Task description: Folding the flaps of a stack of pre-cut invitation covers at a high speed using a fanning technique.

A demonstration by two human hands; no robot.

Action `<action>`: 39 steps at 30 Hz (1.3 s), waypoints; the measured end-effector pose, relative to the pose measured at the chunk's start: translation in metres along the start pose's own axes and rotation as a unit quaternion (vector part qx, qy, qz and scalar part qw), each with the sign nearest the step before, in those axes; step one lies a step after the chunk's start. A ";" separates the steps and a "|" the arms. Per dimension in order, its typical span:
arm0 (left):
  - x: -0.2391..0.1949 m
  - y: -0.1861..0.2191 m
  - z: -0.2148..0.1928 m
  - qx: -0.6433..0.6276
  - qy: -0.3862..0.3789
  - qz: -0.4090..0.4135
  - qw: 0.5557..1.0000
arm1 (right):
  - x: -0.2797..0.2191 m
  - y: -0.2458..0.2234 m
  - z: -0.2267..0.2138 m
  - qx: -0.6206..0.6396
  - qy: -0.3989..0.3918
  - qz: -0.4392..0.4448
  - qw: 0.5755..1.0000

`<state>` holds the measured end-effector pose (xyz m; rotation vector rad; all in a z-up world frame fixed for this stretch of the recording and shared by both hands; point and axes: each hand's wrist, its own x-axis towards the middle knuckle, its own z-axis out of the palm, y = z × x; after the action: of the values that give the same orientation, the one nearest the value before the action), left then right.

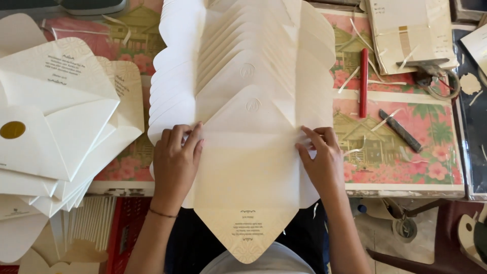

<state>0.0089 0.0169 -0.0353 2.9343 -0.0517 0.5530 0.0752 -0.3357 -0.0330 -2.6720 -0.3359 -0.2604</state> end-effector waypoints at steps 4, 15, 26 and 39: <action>-0.010 -0.006 0.014 -0.037 0.029 -0.013 0.999 | 0.001 0.000 0.002 0.080 -0.021 0.085 0.993; -0.012 0.004 0.001 -0.063 0.065 -0.002 0.996 | -0.011 -0.023 0.002 0.029 0.054 -0.004 0.998; -0.033 0.001 -0.040 -0.101 0.028 0.067 0.992 | -0.049 -0.014 -0.030 0.051 -0.084 -0.127 0.987; -0.089 0.044 -0.099 -0.069 0.063 -0.190 0.977 | -0.067 -0.015 -0.086 0.100 -0.107 0.052 0.988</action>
<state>-0.1121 -0.0101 0.0295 2.6670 0.4562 0.6396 -0.0041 -0.3731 0.0340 -2.5125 -0.2705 0.0882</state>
